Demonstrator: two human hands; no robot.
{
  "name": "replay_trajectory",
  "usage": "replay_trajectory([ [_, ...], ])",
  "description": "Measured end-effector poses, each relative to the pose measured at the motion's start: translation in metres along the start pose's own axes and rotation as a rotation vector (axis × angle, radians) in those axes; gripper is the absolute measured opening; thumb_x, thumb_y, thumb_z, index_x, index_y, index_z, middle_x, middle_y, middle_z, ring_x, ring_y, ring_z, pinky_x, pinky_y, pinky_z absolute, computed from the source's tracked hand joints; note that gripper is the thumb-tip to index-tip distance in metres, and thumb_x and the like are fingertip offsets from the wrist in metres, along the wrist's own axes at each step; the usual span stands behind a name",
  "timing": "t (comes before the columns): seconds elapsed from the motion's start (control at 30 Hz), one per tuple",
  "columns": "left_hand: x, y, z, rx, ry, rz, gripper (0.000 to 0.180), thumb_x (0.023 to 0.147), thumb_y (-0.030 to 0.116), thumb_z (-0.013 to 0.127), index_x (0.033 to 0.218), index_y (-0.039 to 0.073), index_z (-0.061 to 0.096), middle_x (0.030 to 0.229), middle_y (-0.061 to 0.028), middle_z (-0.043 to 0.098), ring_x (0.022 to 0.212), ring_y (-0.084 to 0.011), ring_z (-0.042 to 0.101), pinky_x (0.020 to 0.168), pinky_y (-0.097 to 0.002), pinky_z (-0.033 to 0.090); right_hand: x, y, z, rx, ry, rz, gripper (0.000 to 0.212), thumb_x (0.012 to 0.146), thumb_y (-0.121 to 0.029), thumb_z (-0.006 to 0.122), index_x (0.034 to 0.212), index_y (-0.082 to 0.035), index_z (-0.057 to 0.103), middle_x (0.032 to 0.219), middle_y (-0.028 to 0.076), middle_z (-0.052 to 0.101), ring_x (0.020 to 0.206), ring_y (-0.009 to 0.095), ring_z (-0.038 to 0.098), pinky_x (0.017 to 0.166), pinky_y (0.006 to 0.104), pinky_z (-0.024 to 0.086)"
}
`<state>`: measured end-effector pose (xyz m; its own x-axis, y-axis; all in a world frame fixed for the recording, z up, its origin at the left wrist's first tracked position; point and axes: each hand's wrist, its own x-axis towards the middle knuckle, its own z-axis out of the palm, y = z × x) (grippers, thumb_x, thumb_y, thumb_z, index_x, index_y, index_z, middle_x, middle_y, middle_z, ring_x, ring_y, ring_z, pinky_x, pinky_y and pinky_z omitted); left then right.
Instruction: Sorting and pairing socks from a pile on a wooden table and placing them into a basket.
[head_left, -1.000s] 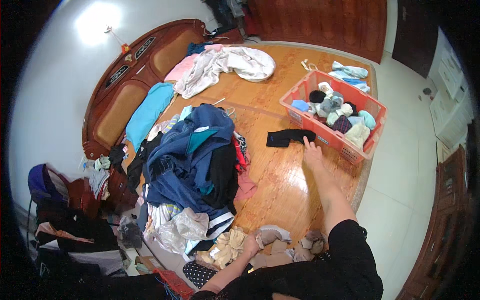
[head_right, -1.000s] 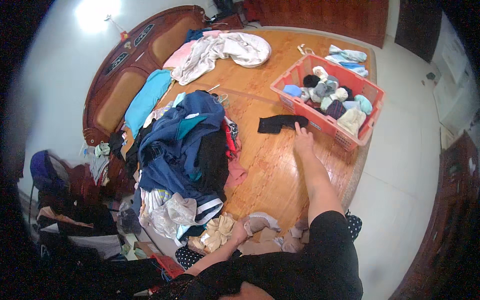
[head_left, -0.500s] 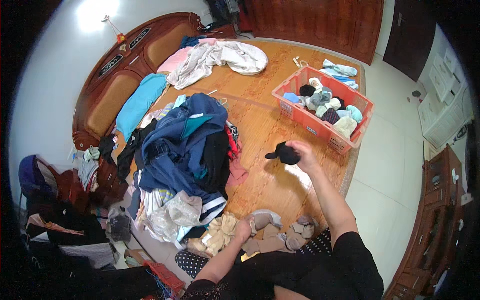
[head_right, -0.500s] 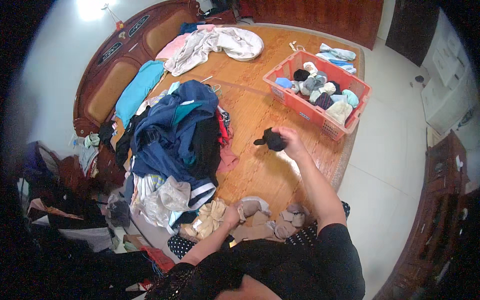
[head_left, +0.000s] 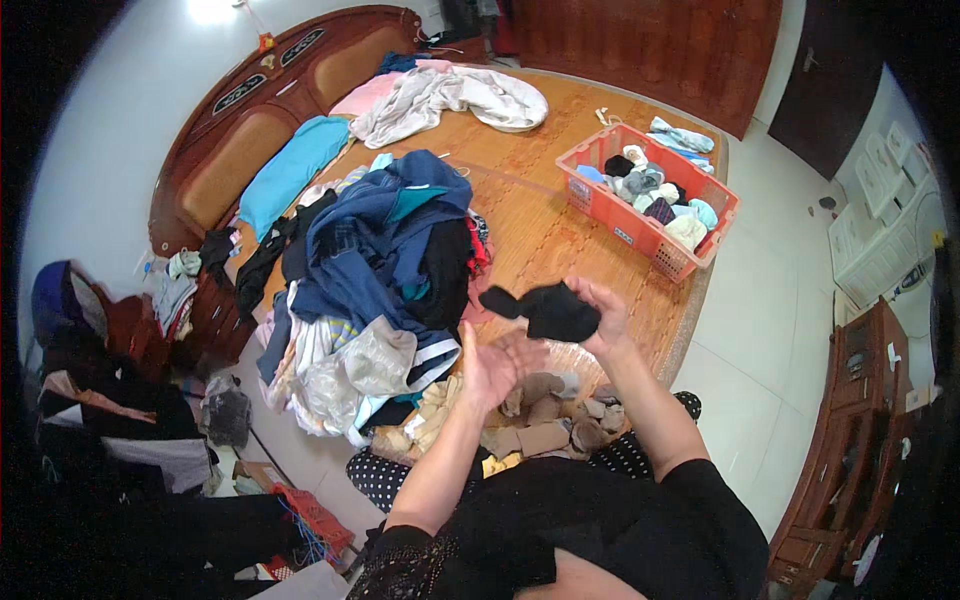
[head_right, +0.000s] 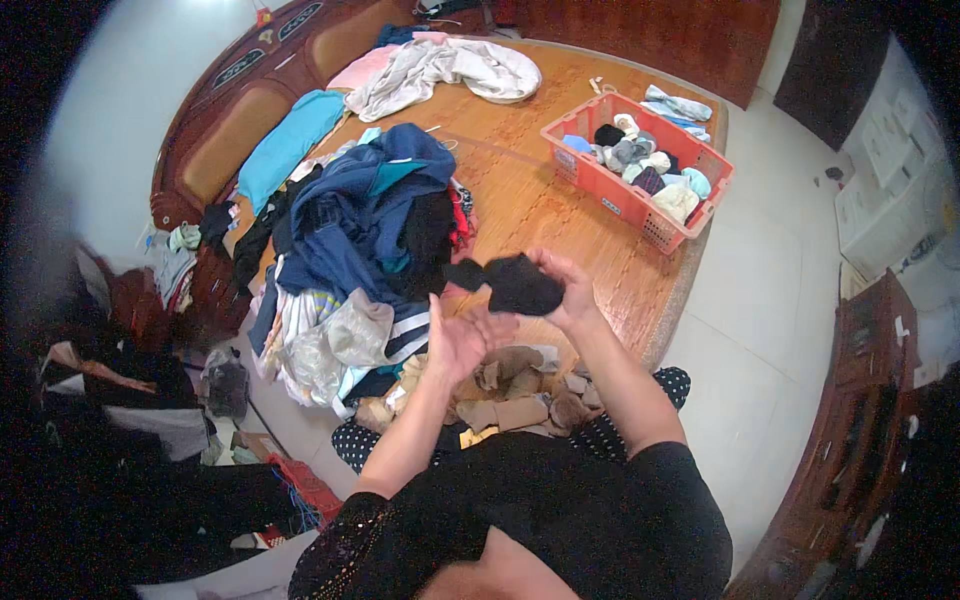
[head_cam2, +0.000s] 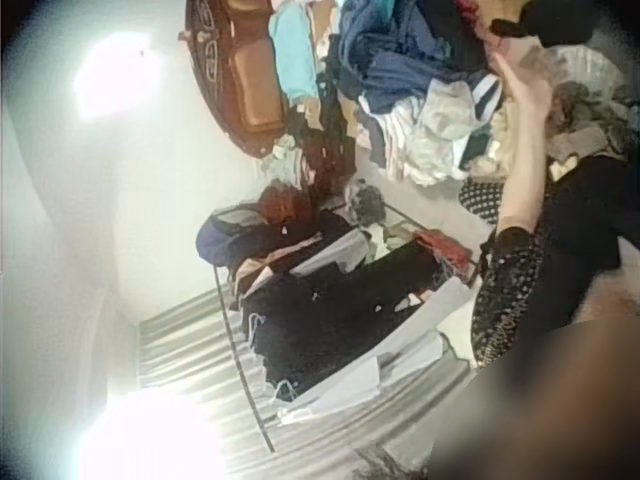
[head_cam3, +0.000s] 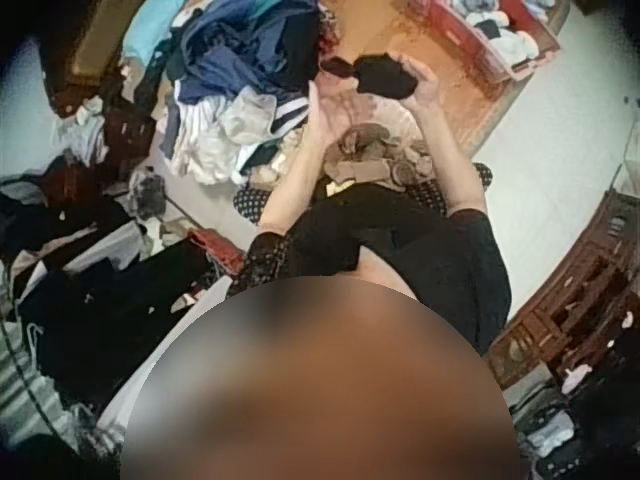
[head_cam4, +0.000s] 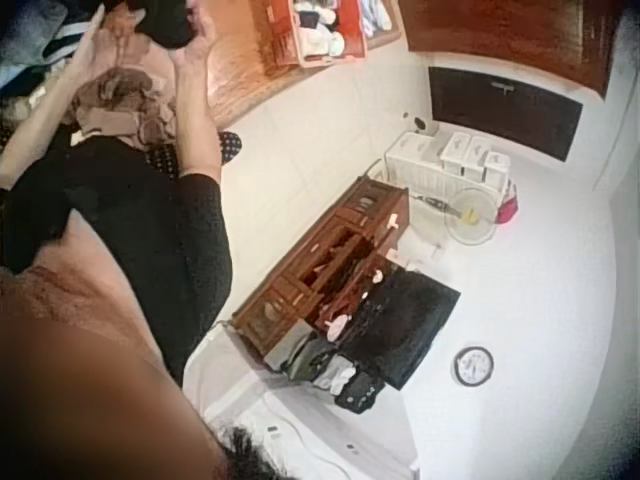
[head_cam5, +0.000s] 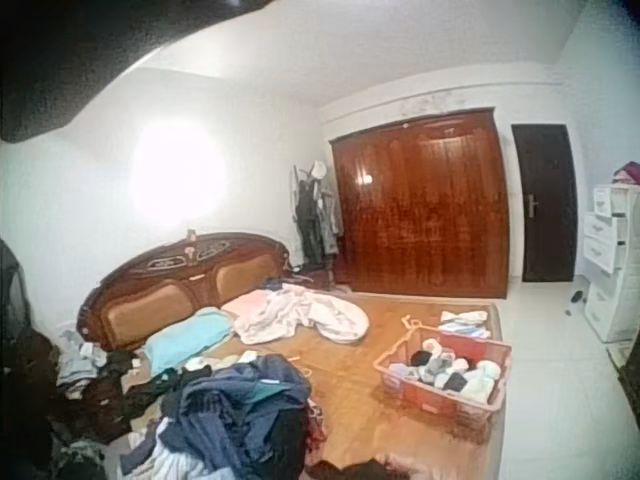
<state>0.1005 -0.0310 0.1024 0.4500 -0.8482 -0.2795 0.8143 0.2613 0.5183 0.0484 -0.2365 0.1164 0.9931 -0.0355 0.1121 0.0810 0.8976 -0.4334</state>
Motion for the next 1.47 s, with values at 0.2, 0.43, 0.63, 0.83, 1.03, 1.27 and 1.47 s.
replay_trajectory([
  [0.2,-0.017,0.026,0.015,0.034,0.134,0.457,0.037,0.086,0.021,0.055,0.116,-0.001,0.049,0.107,-0.0148,0.06,0.096,-0.0263,0.061,0.083,-0.0418,0.05,-0.055,0.019,0.02,-0.488,-0.359,0.233,0.028,0.078,-0.026,0.059,0.072,0.002,0.059,0.092,0.015,0.059,0.096,0.034,0.057,0.091,0.0466,0.041],
  [0.43,-0.051,0.021,0.043,0.124,0.038,0.49,0.032,0.081,-0.005,0.052,0.112,-0.001,0.051,0.104,-0.0132,0.061,0.089,-0.0214,0.063,0.08,-0.0365,0.053,-0.05,0.02,0.041,-0.657,0.087,0.12,0.026,0.089,-0.022,0.048,0.073,-0.003,0.057,0.071,0.006,0.057,0.061,0.013,0.053,0.055,0.0251,0.042],
  [0.63,-0.067,0.009,0.04,1.153,0.163,0.88,0.043,0.08,-0.004,0.049,0.123,-0.005,0.046,0.12,-0.0157,0.055,0.114,-0.023,0.05,0.096,-0.0311,0.038,-0.028,0.054,0.081,-0.594,0.267,0.201,0.032,0.089,-0.029,0.05,0.068,-0.006,0.053,0.058,0.001,0.051,0.043,0.008,0.042,0.038,0.0217,0.03],
  [0.83,-0.085,-0.011,0.009,1.091,0.316,0.762,0.041,0.079,0.008,0.061,0.116,-0.007,0.051,0.115,-0.0165,0.053,0.107,-0.0235,0.052,0.092,-0.0313,0.039,-0.018,0.115,0.041,-0.892,0.226,0.122,0.022,0.086,-0.023,0.051,0.077,-0.005,0.058,0.059,0.0,0.053,0.046,0.01,0.049,0.039,0.0241,0.038],
  [1.03,-0.096,-0.025,-0.02,0.96,0.579,0.609,0.025,0.082,0.01,0.063,0.102,-0.004,0.058,0.088,-0.0039,0.06,0.076,-0.0084,0.054,0.071,-0.0223,0.045,-0.034,0.153,0.038,-1.025,0.198,0.174,0.028,0.086,-0.028,0.055,0.082,-0.001,0.058,0.061,0.005,0.056,0.053,0.012,0.053,0.046,0.0266,0.041],
  [1.27,-0.11,-0.028,-0.027,0.53,0.445,0.438,0.021,0.082,0.005,0.064,0.101,0.002,0.055,0.088,-0.0011,0.059,0.076,-0.0087,0.056,0.069,-0.0214,0.046,-0.048,0.154,0.04,-1.372,-0.064,-0.125,0.02,0.085,-0.019,0.055,0.08,0.001,0.051,0.065,0.017,0.05,0.062,0.019,0.053,0.057,0.035,0.042],
  [1.47,-0.117,-0.033,-0.05,0.657,0.468,0.355,0.032,0.084,0.006,0.06,0.114,0.0,0.054,0.105,-0.003,0.059,0.088,-0.0078,0.056,0.075,-0.021,0.046,-0.06,0.164,0.036,-1.336,-0.06,-0.272,0.024,0.084,-0.017,0.056,0.074,0.002,0.046,0.063,0.015,0.046,0.059,0.025,0.048,0.056,0.0365,0.039],
])
